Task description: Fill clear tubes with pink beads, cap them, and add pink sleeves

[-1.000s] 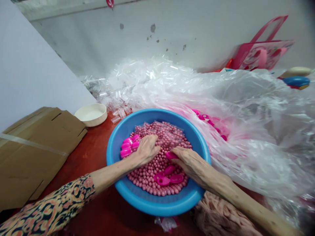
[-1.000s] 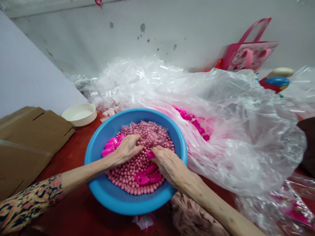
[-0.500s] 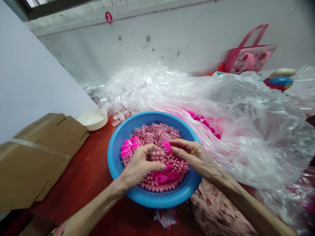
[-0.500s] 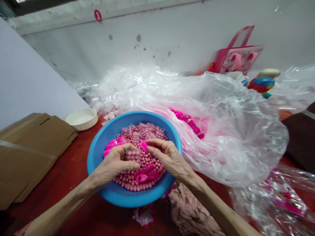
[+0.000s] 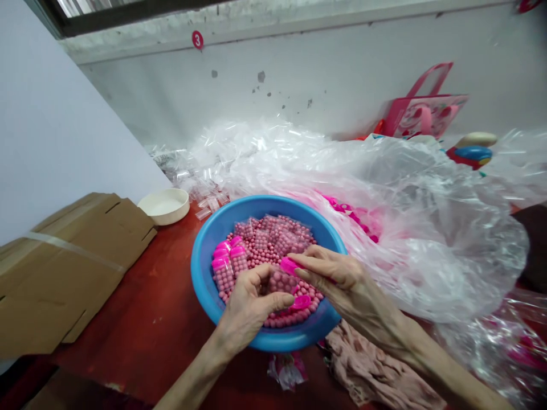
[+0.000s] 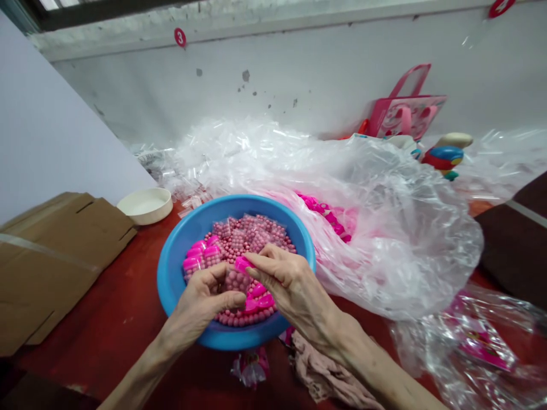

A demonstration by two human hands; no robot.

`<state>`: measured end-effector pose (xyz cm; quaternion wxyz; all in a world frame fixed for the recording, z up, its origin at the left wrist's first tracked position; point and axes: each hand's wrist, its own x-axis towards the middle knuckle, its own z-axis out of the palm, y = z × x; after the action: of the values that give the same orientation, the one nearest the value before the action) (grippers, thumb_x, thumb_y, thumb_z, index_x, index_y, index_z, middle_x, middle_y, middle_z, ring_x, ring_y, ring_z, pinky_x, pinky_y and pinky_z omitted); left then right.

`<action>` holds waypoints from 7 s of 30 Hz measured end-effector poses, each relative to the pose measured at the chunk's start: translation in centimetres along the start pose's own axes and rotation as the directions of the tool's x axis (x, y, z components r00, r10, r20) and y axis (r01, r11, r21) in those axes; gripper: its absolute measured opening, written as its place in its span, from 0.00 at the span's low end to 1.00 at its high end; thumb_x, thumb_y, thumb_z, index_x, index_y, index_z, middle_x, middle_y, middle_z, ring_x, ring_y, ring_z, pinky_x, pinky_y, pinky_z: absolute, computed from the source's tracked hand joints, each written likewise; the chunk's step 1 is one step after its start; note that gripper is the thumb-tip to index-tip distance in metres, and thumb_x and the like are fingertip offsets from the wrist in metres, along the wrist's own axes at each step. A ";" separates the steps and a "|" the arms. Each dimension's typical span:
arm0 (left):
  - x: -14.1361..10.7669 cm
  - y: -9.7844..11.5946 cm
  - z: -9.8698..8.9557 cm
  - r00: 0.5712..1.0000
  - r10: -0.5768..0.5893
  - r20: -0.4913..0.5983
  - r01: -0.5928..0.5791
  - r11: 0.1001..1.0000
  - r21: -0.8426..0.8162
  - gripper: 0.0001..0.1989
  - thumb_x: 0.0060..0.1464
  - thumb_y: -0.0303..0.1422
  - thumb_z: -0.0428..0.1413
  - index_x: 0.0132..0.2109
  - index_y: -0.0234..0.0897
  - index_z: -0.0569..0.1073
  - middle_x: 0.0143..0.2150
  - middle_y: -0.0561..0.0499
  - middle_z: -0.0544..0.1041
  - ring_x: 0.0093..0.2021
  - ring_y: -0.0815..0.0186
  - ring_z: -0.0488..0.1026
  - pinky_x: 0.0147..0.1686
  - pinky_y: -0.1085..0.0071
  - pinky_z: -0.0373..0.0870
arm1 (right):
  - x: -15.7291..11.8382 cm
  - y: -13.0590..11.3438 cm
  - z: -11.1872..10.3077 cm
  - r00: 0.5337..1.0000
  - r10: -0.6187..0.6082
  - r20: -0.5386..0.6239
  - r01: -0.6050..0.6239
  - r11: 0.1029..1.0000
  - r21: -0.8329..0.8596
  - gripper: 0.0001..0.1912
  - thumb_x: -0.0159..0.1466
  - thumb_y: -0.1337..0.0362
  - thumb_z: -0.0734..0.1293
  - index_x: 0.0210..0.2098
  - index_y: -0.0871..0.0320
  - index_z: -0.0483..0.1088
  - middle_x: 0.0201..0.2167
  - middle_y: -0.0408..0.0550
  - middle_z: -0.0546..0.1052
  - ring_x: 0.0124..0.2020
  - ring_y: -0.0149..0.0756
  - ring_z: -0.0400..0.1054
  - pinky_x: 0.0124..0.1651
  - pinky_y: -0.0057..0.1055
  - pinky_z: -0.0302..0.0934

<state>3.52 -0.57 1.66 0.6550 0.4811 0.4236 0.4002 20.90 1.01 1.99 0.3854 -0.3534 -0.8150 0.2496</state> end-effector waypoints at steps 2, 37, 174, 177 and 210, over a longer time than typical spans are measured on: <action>0.0 -0.3 -0.1 1.000 0.003 0.019 -0.002 1.000 -0.024 0.06 0.42 0.21 0.58 0.27 0.33 0.69 0.22 0.58 0.66 0.24 0.74 0.61 0.25 0.76 0.59 | -0.1 -0.3 0.1 1.000 -0.012 -0.004 0.011 0.999 -0.035 0.14 0.67 0.66 0.58 0.48 0.53 0.72 0.30 0.46 0.70 0.28 0.31 0.63 0.29 0.29 0.59; -0.8 -2.2 -1.0 1.000 -0.008 0.018 0.006 0.996 0.094 0.08 0.53 0.31 0.53 0.27 0.36 0.64 0.22 0.59 0.60 0.22 0.74 0.55 0.20 0.77 0.52 | -3.1 1.0 1.6 0.994 0.024 0.104 0.021 0.913 -0.408 0.25 0.64 0.72 0.55 0.59 0.50 0.61 0.49 0.50 0.73 0.48 0.39 0.70 0.46 0.33 0.69; -0.9 -2.5 -1.5 0.985 0.102 -0.137 -0.119 0.986 -0.118 0.26 0.56 0.53 0.43 0.48 0.39 0.70 0.40 0.49 0.75 0.42 0.61 0.71 0.41 0.67 0.68 | 0.2 -2.6 6.0 0.999 0.030 -0.018 -0.034 0.946 -0.323 0.23 0.48 0.66 0.65 0.44 0.61 0.59 0.40 0.57 0.72 0.41 0.46 0.70 0.40 0.42 0.69; -1.1 -2.0 -1.5 0.990 0.104 -0.093 -0.112 0.990 -0.089 0.23 0.56 0.52 0.45 0.46 0.40 0.70 0.38 0.51 0.74 0.41 0.63 0.71 0.42 0.69 0.67 | 0.2 -2.6 6.3 0.998 0.044 -0.035 -0.052 0.950 -0.309 0.22 0.49 0.66 0.64 0.43 0.60 0.59 0.38 0.54 0.73 0.39 0.45 0.70 0.39 0.42 0.69; -1.0 -2.0 -1.1 0.994 0.067 -0.088 -0.069 0.998 -0.010 0.09 0.54 0.36 0.57 0.32 0.34 0.69 0.25 0.58 0.64 0.25 0.74 0.61 0.24 0.78 0.58 | 0.0 -0.8 5.2 0.999 0.036 -0.021 -0.041 0.926 -0.376 0.42 0.51 0.55 0.69 0.60 0.66 0.53 0.50 0.64 0.70 0.51 0.54 0.66 0.45 0.49 0.67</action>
<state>2.38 -1.63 -0.30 0.6248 0.4730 0.4327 0.4457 16.41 -0.17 -0.52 0.3109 -0.4383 -0.8381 0.0940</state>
